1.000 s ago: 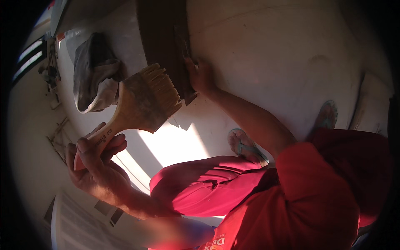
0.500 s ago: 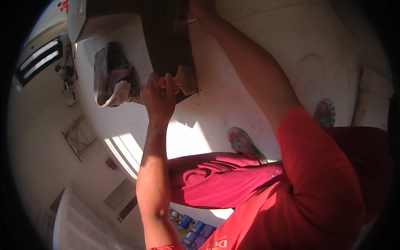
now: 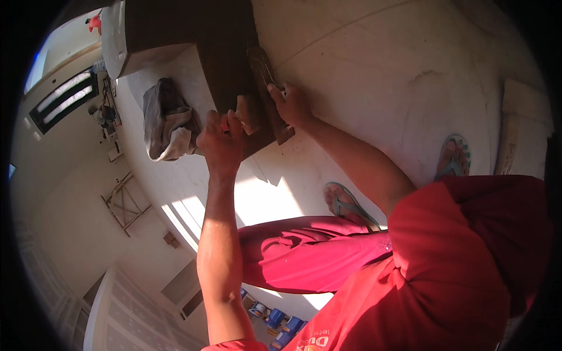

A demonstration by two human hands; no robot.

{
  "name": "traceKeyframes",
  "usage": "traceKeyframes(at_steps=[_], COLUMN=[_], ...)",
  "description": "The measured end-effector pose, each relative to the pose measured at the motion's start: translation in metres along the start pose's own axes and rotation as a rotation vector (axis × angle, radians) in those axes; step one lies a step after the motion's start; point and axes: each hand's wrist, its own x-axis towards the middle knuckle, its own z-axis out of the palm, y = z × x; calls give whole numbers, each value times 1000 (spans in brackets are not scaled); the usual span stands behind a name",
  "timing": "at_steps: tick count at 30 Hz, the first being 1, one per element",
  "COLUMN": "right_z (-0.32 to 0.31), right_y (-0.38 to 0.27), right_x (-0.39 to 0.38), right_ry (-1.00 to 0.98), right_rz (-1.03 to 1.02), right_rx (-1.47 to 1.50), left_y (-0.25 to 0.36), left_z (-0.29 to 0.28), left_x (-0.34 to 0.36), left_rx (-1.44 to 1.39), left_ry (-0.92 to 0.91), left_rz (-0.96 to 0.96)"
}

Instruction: The person applies a layer of wet cement to a low wall structure, smoothing the surface with a trowel and finishing it with a large brush.

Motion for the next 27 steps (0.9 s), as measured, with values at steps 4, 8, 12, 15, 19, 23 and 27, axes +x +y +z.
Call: traceKeyframes(at_steps=[4,8,12,15,19,23,27], right_z=[41,65,61,49,61,64,46], right_y=[29,27,-4,-28,-7,1,-16], right_x=[-22,10,84,122,89,48,99], right_ry=[44,155,238,211,318,226,156], right_rz=[6,-55,-95,-126,-206,-203,-40], right_rx=[-28,55,27,45,64,119,10], left_y=[33,66,64,48,38,29,23], left_z=[-51,-99,-124,-123,-120,-117,-122], left_x=[12,-1,-18,-20,-12,-12,-21], left_rx=[-144,-337,-249,-197,-215,-239,-212], left_ry=[126,348,462,502,509,535,471], left_rz=[-67,-114,-177,-202,-248,-294,-342])
